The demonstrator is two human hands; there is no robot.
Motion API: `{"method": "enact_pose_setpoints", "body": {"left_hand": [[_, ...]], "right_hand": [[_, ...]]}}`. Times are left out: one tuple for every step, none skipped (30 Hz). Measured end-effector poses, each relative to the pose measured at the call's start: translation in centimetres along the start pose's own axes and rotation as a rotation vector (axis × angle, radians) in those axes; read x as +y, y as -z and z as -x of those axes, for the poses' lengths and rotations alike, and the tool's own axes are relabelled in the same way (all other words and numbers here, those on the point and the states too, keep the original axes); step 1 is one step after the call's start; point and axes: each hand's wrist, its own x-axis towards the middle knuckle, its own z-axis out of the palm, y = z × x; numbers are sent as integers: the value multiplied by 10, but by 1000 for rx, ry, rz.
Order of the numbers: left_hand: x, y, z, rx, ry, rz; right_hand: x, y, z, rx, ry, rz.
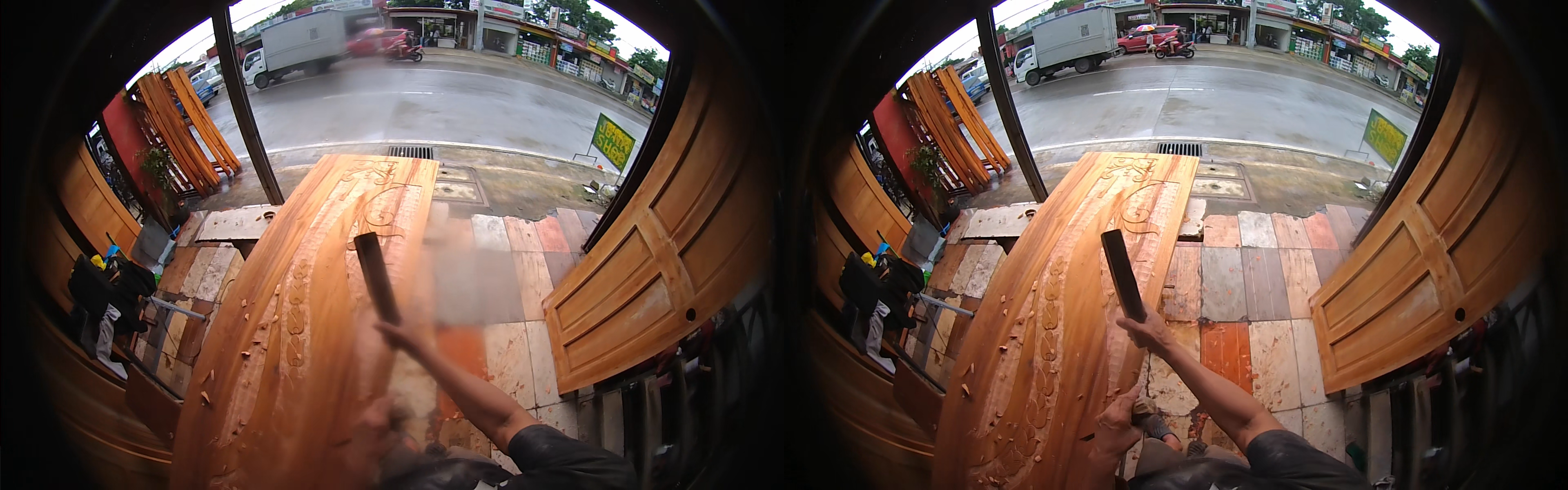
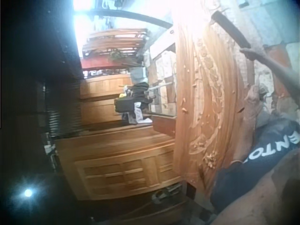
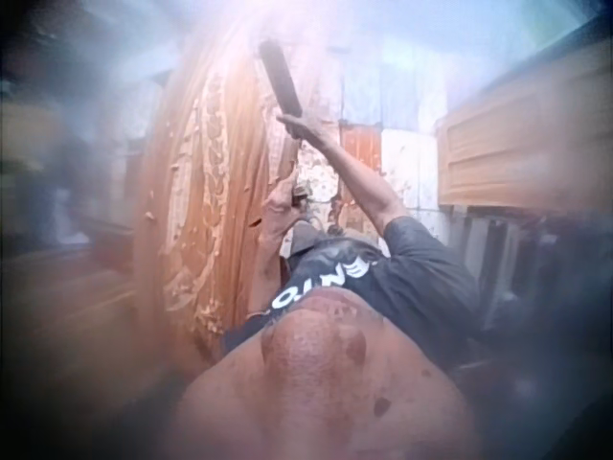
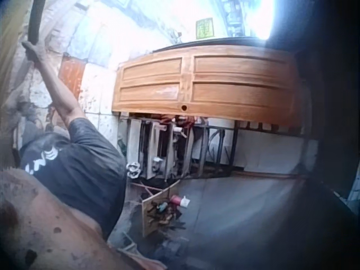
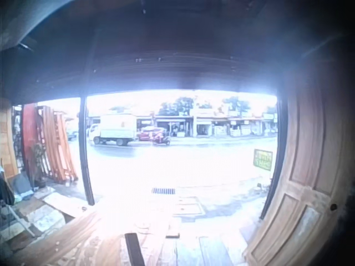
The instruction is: The person carves a decorative floral pattern into a wooden panel using a chisel and a wooden mallet.
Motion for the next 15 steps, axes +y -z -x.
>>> {"method": "enact_pose_setpoints", "body": {"left_hand": [[10,3,11,2,10,-14],[19,0,19,77,-32,-72],[28,0,27,156,-72,-136],[15,-16,42,234,-100,-206],[14,-20,47,232,-97,-197],[14,-19,54,214,-154,-235],[11,-18,61,201,-151,-227],[7,-17,69,187,-149,-220],[10,-15,67,186,-139,-209],[17,-2,60,204,-223,-201],[21,13,57,226,-300,-208],[22,20,59,191,-252,-224],[24,24,52,193,-241,-216],[27,30,44,197,-258,-179],[28,33,40,200,-276,-143]], "right_hand": [[2,-3,31,49,63,16],[0,3,65,115,127,43],[7,16,85,56,167,99],[13,28,104,-5,208,154],[27,47,124,0,202,159],[45,67,143,28,68,205],[55,75,159,43,-64,249],[65,82,175,32,-73,251],[67,89,196,91,-104,232],[66,87,215,139,-137,210],[63,77,229,112,-148,210],[58,69,243,133,-129,145],[53,64,257,170,-111,87],[52,59,269,203,-127,65],[46,52,278,203,-140,72]]}}
